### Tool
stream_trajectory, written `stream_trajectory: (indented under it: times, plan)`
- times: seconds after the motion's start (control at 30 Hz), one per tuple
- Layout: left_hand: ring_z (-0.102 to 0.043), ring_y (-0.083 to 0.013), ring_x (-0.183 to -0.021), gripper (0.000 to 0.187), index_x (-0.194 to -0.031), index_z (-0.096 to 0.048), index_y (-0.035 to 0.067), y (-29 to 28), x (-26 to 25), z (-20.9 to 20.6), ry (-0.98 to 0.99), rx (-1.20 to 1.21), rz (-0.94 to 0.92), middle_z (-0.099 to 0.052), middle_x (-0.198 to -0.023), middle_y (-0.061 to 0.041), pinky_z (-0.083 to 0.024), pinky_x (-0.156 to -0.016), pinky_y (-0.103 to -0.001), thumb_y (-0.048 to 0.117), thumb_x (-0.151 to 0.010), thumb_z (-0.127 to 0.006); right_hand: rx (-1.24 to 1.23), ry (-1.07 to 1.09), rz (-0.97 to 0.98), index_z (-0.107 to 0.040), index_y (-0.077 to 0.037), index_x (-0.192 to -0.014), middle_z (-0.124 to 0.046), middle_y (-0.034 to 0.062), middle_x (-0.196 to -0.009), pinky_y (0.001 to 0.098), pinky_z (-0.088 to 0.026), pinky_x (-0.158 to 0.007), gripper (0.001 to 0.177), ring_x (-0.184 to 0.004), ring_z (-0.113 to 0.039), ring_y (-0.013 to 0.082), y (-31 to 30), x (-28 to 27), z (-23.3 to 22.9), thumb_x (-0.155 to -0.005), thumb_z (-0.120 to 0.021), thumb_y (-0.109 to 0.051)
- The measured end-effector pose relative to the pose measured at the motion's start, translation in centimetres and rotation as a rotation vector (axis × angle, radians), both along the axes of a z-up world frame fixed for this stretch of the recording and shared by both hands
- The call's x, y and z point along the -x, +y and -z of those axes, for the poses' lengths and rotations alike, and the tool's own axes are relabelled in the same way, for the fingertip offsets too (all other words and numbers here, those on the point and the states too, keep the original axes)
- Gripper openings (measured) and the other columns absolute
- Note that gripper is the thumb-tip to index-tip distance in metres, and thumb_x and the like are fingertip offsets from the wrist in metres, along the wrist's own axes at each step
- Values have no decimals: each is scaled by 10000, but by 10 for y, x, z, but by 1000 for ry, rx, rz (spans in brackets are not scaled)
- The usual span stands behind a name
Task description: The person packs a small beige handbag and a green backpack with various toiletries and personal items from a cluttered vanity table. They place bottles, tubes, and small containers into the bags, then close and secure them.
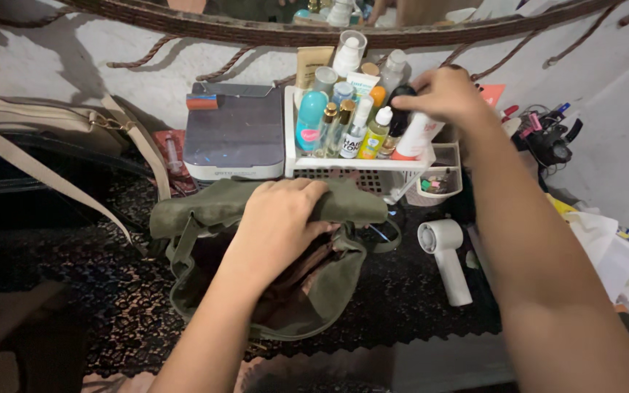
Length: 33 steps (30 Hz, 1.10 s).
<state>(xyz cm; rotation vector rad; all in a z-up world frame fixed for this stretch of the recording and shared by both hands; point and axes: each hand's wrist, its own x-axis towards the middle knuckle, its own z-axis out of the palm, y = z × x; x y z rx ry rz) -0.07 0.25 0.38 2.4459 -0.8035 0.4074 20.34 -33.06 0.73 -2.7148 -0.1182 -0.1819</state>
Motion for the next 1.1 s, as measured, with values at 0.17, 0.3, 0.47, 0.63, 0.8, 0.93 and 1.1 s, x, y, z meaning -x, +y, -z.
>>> stream_trajectory:
  times: [0.17,0.3,0.47,0.63,0.8,0.93,1.1]
  plan:
    - [-669,-362,-940,312,-983,-652,54,21,16,-9,-281,128,58,-688,-941,-123,-480,-811,-450,145,-710,-772,-297,-419,-347,-729,-19,-1020,-724,32,-910,247,-528,-725,134,-785,-648,95,44,118,-35,-990,-770,-143]
    - [-673,-381,-822,178,-931,-665,42,35,24,-7,32,99,120,-671,-850,-143,-516,-723,-499,173,-850,-754,-238,166,-736,-777,-101,-1040,-798,28,-1024,280,-571,-650,306,-793,-761,152,101,239,-21,-784,-860,-245]
    - [-694,-380,-981,288,-1066,-707,41,41,31,34,568,-377,192,-715,-1038,-179,-541,-855,-485,239,-856,-710,181,342,-550,-518,-147,-1472,-471,133,-1588,451,-561,-784,990,-878,-716,359,150,264,17,-597,-920,-381]
    - [-623,-383,-1160,472,-1303,-653,120,44,28,95,832,-645,530,-682,-1214,-195,-503,-958,-486,195,-838,-642,373,302,-560,-618,-277,-1412,-691,105,-1239,457,-572,-741,783,-868,-725,343,145,283,35,-663,-844,-259]
    - [-612,-365,-1191,542,-1326,-657,167,39,13,124,785,-683,586,-670,-1260,-164,-480,-999,-459,135,-788,-603,247,310,-504,-718,-278,-1222,-763,116,-912,453,-570,-755,503,-836,-726,349,139,293,41,-730,-816,-246]
    - [-600,-384,-1195,533,-1329,-626,159,7,-9,120,277,-519,433,-641,-1278,-181,-473,-995,-466,186,-796,-611,210,252,-525,-751,-236,-1151,-761,109,-968,462,-559,-721,456,-822,-715,357,135,296,44,-699,-811,-222]
    - [-584,-408,-1199,536,-1332,-588,150,-29,-23,111,-234,-356,296,-604,-1301,-203,-464,-991,-475,250,-807,-621,184,205,-510,-779,-173,-972,-770,61,-906,439,-562,-752,307,-872,-723,314,127,298,57,-669,-813,-206]
